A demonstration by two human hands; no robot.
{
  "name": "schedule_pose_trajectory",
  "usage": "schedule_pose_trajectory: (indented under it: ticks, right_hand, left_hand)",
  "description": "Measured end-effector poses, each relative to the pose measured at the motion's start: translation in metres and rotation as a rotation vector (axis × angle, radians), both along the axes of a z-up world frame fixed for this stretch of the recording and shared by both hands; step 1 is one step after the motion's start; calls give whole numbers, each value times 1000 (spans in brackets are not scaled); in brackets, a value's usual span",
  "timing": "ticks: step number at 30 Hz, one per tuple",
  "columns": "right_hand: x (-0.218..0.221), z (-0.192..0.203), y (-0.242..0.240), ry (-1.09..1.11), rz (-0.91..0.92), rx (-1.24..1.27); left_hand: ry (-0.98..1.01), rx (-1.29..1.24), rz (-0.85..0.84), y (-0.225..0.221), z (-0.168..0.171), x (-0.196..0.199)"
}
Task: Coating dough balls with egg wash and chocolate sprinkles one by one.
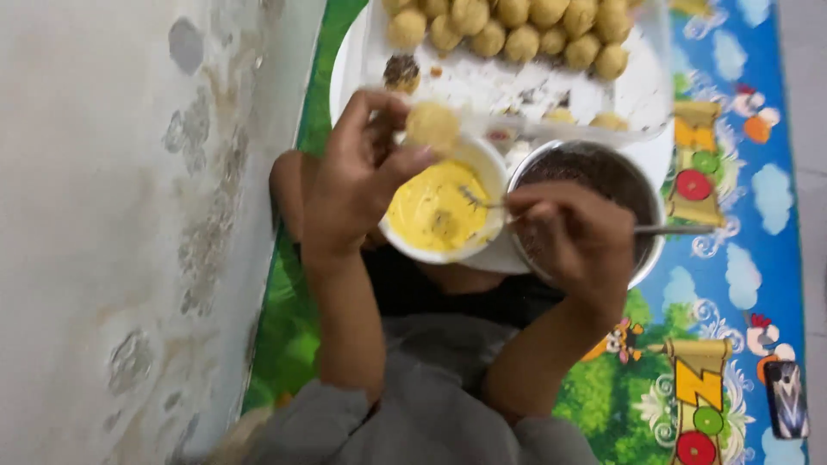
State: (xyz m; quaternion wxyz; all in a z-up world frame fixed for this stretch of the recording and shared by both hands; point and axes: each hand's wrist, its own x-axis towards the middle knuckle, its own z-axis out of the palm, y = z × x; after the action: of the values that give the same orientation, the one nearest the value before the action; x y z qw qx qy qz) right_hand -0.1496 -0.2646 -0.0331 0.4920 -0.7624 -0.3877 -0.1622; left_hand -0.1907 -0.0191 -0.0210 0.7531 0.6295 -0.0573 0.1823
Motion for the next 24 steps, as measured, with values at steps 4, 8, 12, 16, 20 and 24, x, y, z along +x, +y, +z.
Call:
schedule_pose_trajectory:
  ticks: [4, 8, 12, 16, 20, 24]
  right_hand:
    - [-25, 11, 3, 306, -3, 85]
    - [-36, 6, 6, 347, 52, 96]
    - [-39, 2, 2, 366, 85, 184]
    - [-43, 4, 0, 388, 34, 235]
    - [-40, -1, -13, 429, 26, 302]
    - [-40, -2, -18, 487, -14, 455]
  left_hand:
    - [6, 123, 48, -3, 13, -8]
    - [39, 154, 105, -5, -4, -33]
    - [96, 239, 139, 0, -7, -42]
    - [79, 159, 105, -2, -12, -34]
    - [110, 242, 89, -6, -11, -30]
    - [112, 308, 132, -8, -7, -28]
